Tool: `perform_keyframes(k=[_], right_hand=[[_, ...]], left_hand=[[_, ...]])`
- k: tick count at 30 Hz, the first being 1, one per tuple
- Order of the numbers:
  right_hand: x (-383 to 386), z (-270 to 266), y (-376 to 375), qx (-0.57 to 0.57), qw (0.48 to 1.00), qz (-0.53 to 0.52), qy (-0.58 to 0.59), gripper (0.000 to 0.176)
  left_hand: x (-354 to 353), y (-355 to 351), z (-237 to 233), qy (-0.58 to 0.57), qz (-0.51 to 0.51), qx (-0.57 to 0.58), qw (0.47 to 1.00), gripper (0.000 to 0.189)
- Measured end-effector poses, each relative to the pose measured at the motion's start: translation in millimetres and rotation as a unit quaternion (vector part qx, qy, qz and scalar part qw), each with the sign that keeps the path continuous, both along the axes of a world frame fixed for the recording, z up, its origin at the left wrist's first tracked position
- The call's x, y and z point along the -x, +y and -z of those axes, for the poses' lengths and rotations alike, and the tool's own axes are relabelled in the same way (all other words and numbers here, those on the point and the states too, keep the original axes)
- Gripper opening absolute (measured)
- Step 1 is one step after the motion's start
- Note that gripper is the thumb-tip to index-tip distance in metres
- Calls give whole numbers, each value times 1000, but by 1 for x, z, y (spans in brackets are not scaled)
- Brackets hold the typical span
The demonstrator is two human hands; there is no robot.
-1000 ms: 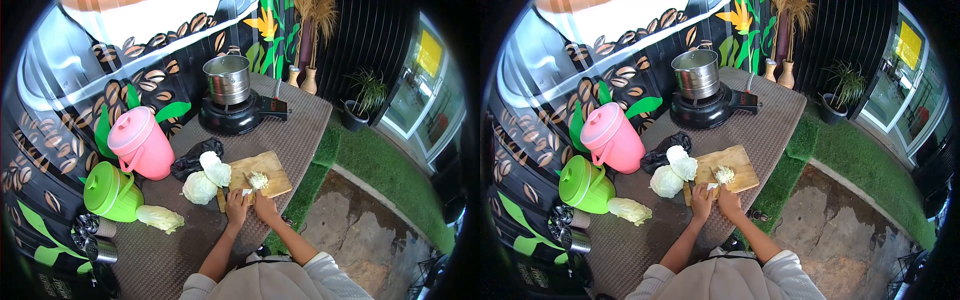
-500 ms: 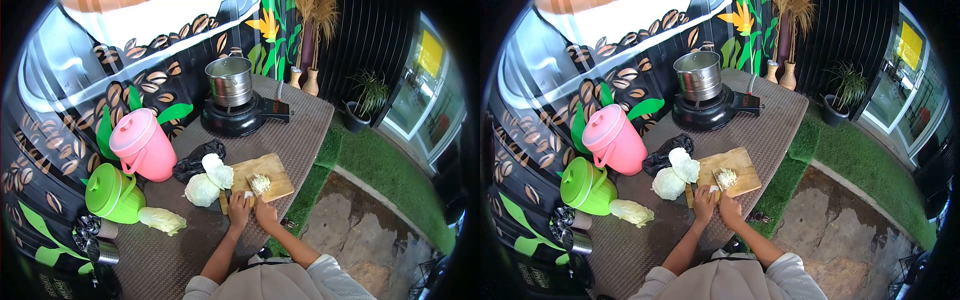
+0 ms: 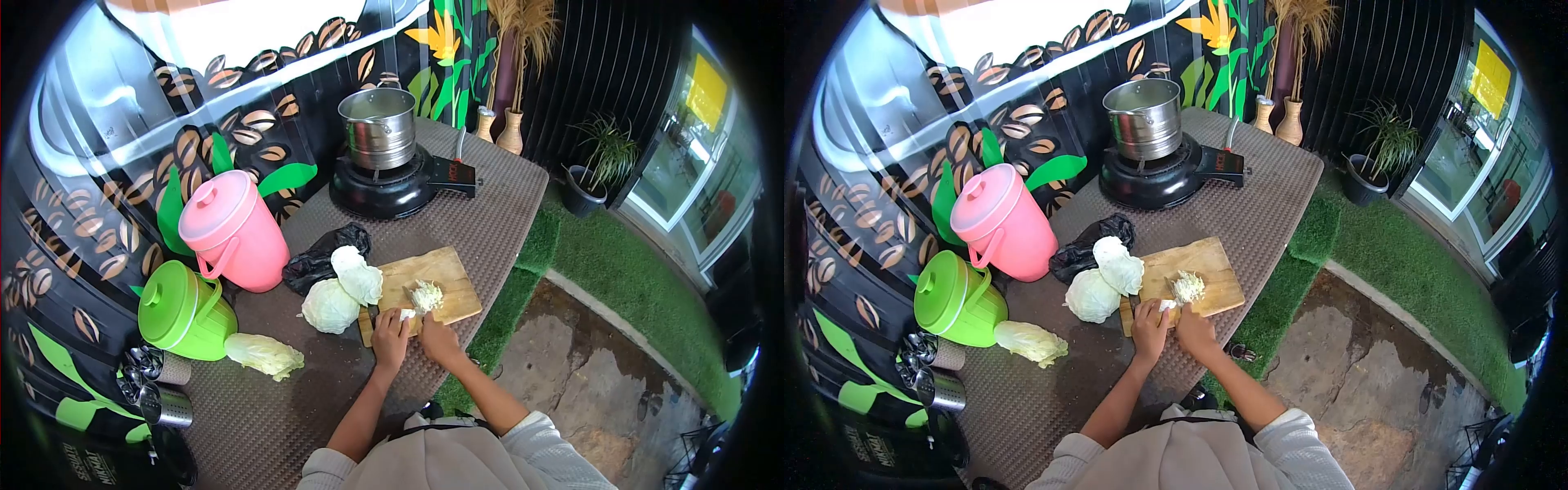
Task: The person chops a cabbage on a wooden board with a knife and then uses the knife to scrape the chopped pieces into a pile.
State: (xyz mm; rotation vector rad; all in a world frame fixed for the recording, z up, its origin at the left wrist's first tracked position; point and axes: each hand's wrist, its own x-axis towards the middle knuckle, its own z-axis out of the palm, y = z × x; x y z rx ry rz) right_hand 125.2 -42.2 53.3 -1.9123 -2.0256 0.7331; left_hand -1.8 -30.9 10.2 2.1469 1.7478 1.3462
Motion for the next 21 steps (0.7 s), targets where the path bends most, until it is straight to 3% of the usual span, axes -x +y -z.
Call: perform_keyframes(k=[2, 6, 8, 9, 15, 21], right_hand=[[10, 13, -12, -14, 999, 48, -20, 29], [12, 24, -2, -11, 998, 46, -28, 29], [0, 16, 13, -1, 1000, -1, -16, 30], [-3, 1, 9, -18, 999, -21, -28, 21], [13, 20, -9, 6, 999, 46, -6, 28], [7, 14, -6, -4, 1000, 19, -1, 27]], left_hand=[[1, 1, 3, -8, 3, 3, 1000, 24], [-2, 1, 4, -18, -4, 6, 1000, 23], [0, 0, 2, -6, 0, 7, 1000, 22], [0, -1, 2, -3, 1, 7, 1000, 22], [-2, 3, 6, -15, 1, -13, 1000, 23], [0, 3, 5, 5, 5, -20, 1000, 22]])
